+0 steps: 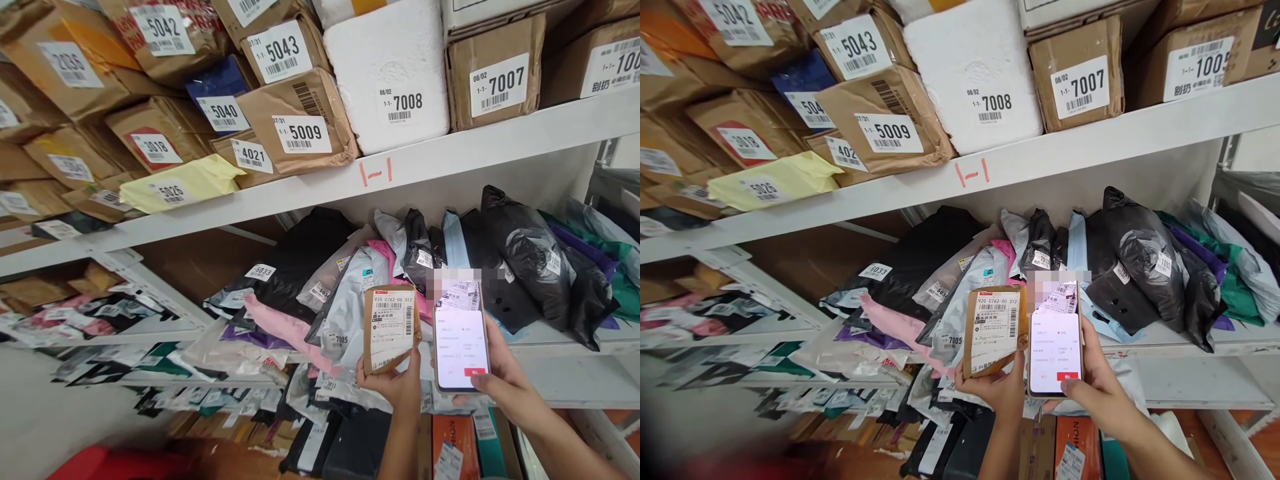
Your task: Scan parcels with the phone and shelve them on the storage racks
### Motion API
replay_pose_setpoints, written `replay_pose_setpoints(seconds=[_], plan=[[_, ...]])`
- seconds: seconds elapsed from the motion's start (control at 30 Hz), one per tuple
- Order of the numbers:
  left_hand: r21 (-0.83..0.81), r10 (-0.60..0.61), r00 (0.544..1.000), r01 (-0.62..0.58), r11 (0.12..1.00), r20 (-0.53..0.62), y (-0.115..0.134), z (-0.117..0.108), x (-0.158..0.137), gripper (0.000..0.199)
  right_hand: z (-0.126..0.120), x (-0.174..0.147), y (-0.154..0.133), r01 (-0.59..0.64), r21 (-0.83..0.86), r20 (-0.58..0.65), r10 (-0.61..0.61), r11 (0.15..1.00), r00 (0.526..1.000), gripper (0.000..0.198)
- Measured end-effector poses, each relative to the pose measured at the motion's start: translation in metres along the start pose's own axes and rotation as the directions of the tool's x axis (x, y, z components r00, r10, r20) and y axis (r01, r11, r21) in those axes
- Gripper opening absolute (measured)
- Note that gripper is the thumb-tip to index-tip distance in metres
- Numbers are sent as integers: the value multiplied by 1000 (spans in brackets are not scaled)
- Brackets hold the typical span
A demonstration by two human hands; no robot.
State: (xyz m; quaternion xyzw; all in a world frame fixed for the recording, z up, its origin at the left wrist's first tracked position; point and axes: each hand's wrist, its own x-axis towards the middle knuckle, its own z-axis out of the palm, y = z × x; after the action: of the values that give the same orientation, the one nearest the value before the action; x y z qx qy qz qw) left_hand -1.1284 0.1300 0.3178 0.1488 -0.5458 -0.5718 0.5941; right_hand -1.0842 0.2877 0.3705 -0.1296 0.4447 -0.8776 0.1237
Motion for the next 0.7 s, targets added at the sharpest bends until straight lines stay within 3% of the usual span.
replay_pose_setpoints(seconds=[0.7], plan=[[-19,-44,999,43,999,-15,-9,6,-2,78,-4,7,-3,-37,-26,-48,36,999,998,91]])
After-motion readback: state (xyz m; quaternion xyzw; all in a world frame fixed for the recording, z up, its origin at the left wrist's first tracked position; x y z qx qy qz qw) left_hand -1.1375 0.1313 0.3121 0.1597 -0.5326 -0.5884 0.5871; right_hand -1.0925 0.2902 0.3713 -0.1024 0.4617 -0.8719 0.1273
